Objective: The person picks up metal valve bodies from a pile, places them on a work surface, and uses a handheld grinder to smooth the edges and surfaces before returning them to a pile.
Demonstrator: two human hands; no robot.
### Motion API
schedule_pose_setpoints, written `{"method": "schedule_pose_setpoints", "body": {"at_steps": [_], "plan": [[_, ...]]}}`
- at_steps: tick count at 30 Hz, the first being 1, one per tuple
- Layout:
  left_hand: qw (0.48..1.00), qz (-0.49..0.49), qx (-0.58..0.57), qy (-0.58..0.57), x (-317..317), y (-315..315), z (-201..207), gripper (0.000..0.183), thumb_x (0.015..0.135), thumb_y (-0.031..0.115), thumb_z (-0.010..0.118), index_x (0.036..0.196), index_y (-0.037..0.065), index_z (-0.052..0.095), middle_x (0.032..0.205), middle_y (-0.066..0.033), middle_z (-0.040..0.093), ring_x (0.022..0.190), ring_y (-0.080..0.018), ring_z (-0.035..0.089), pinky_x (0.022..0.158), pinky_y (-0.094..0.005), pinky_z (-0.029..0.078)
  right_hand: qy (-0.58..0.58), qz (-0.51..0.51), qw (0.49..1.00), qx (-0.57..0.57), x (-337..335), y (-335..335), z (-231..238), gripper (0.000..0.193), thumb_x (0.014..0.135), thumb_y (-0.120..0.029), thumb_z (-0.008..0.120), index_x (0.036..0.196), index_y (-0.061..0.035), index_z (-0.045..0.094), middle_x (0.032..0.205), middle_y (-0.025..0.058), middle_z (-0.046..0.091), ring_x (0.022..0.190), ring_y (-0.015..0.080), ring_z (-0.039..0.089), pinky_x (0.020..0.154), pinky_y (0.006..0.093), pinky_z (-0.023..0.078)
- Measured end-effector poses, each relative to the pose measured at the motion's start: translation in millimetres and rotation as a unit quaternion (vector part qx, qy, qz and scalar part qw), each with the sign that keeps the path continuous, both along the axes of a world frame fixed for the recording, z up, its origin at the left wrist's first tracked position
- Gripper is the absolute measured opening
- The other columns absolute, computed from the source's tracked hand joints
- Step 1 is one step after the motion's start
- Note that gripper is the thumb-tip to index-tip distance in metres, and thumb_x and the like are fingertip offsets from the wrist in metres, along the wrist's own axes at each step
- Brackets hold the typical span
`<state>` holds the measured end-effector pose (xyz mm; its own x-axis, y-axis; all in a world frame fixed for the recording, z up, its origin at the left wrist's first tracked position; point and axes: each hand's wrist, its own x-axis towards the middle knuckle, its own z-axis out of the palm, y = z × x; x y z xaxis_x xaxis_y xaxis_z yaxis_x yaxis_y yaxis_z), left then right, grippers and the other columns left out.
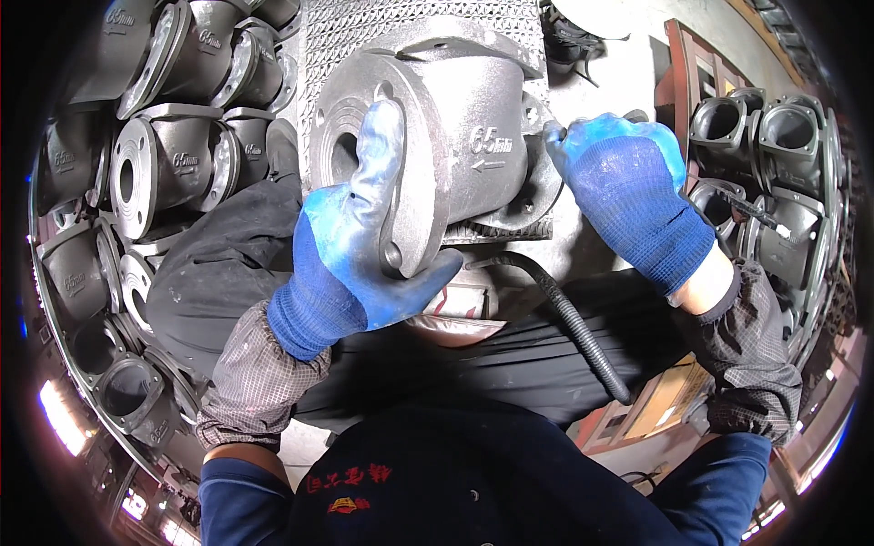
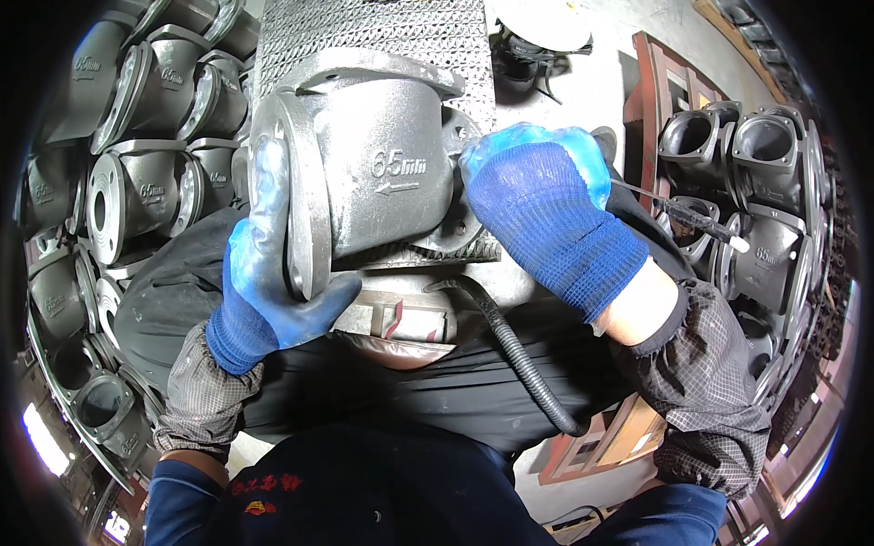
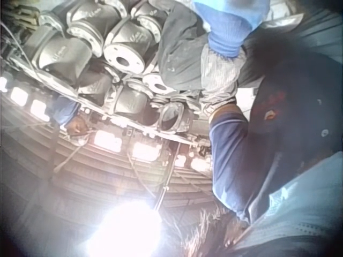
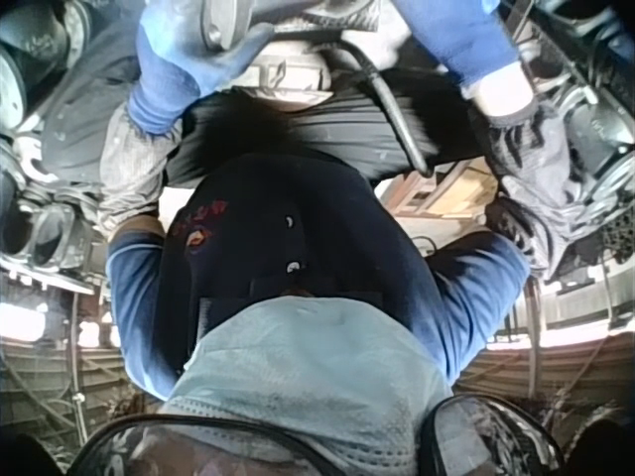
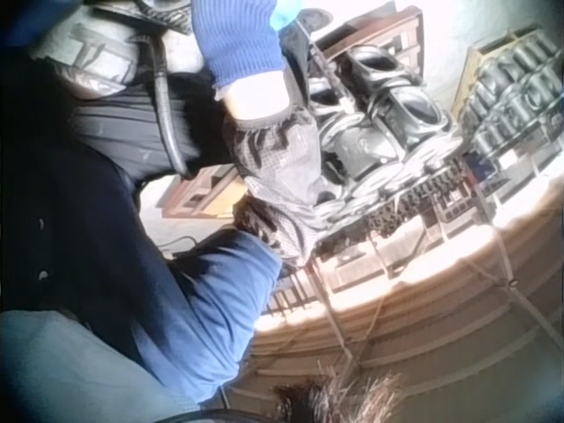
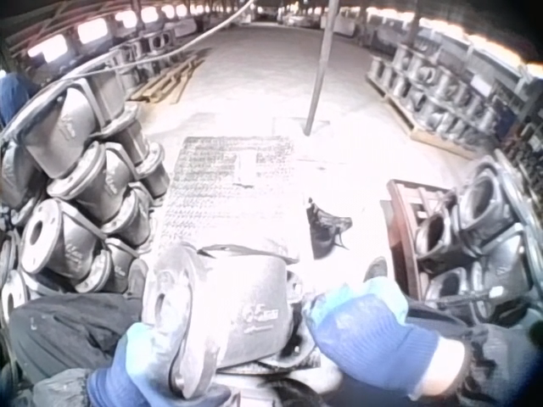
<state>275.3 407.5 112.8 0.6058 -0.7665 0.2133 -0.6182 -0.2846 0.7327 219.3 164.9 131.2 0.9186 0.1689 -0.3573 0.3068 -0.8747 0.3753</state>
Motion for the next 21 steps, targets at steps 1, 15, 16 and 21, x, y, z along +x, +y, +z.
{"method": "schedule_pose_setpoints", "body": {"at_steps": [1,15,16,21], "plan": [[1.0,0.0,0.0,0.0,0,0,1,0.094,0.062,0.014,0.076,0.137,-0.008,0.023,0.094,-0.0211,0.062,0.078,-0.0297,0.065,0.069,-0.0351,0.05,-0.005,0.015,0.999,0.032,-3,-5,-8,0.031,0.077,-0.011,0.06,0.109,-0.0097,0.059,0.079,0.0014,0.062,0.073,0.0136,0.062,0.049,0.0284,0.049],[1.0,0.002,-0.011,0.021,-1,-5,3,0.095,0.062,0.014,0.077,0.137,-0.01,0.023,0.096,-0.021,0.061,0.08,-0.0284,0.064,0.071,-0.0338,0.05,-0.022,-0.13,0.989,0.068,-15,7,-21,0.014,0.084,-0.018,0.054,0.081,-0.0111,0.066,0.071,0.0028,0.061,0.063,0.0163,0.061,0.052,0.0299,0.05],[1.0,0.0,-0.013,0.021,-2,-5,4,0.095,0.062,0.014,0.077,0.137,-0.01,0.023,0.096,-0.021,0.061,0.08,-0.0284,0.064,0.071,-0.0338,0.05,-0.057,-0.069,0.991,0.1,-18,2,-31,0.014,0.084,-0.018,0.054,0.082,-0.0107,0.066,0.071,0.0033,0.061,0.064,0.0163,0.061,0.052,0.03,0.05],[0.999,0.018,0.013,0.032,-4,-2,3,0.097,0.062,0.01,0.076,0.138,-0.01,0.02,0.104,-0.0237,0.059,0.089,-0.0302,0.063,0.077,-0.0352,0.049,-0.093,0.003,0.993,0.078,-11,6,-21,0.014,0.082,-0.017,0.055,0.085,-0.0091,0.066,0.075,0.005,0.062,0.07,0.0169,0.061,0.052,0.03,0.05]]}}
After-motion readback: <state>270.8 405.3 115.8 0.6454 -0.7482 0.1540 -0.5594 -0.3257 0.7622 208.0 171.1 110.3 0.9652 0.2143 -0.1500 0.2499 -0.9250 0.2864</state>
